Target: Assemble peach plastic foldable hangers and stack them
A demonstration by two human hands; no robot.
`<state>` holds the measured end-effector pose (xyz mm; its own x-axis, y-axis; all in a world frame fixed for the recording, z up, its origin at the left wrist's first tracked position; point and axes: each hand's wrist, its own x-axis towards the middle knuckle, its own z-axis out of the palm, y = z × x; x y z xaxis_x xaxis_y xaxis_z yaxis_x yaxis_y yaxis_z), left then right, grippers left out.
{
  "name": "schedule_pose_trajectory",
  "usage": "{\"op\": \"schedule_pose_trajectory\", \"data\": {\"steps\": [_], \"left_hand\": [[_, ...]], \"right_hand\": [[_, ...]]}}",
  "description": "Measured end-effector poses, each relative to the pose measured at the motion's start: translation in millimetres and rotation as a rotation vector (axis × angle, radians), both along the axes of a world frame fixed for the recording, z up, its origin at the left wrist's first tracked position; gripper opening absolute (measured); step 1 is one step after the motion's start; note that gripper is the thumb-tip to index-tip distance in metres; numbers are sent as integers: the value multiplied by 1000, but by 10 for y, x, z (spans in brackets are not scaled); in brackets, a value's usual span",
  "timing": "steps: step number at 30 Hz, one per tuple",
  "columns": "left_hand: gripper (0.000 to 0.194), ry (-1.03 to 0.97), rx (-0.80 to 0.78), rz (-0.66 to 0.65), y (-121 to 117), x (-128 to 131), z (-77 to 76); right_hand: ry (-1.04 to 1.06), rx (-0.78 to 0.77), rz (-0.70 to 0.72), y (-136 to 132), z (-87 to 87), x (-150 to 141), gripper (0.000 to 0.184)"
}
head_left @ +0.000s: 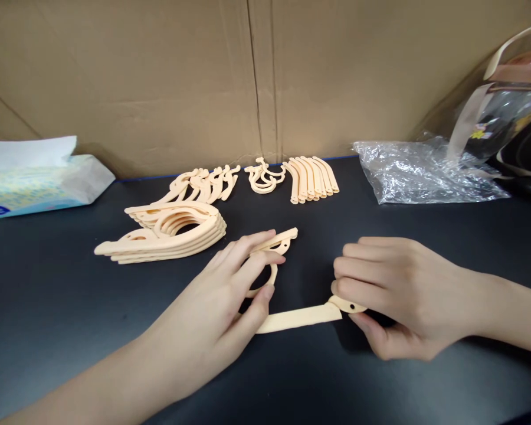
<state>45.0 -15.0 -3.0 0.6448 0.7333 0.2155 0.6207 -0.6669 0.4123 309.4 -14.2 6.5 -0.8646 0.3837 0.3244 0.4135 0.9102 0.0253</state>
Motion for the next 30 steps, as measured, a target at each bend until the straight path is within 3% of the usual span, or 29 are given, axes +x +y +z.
{"op": "schedule_pose_trajectory", "data": {"steps": [4, 10, 16, 24, 30], "left_hand": [[28, -99, -88, 45, 25, -4, -8], [10, -192, -132, 81, 63, -1, -10], [28, -149, -78, 124, 61, -8, -30], [32, -97, 19, 142, 56, -40, -85], [47, 25, 63, 112, 54, -70, -125]], "right_hand": [[37, -91, 10, 46, 29, 21, 20], [15, -133, 23, 96, 57, 84, 21], [-37, -131, -23, 109, 68, 117, 27], [-23, -122, -67, 113, 39, 135, 25], [-23, -208, -127, 156, 47, 157, 23]]}}
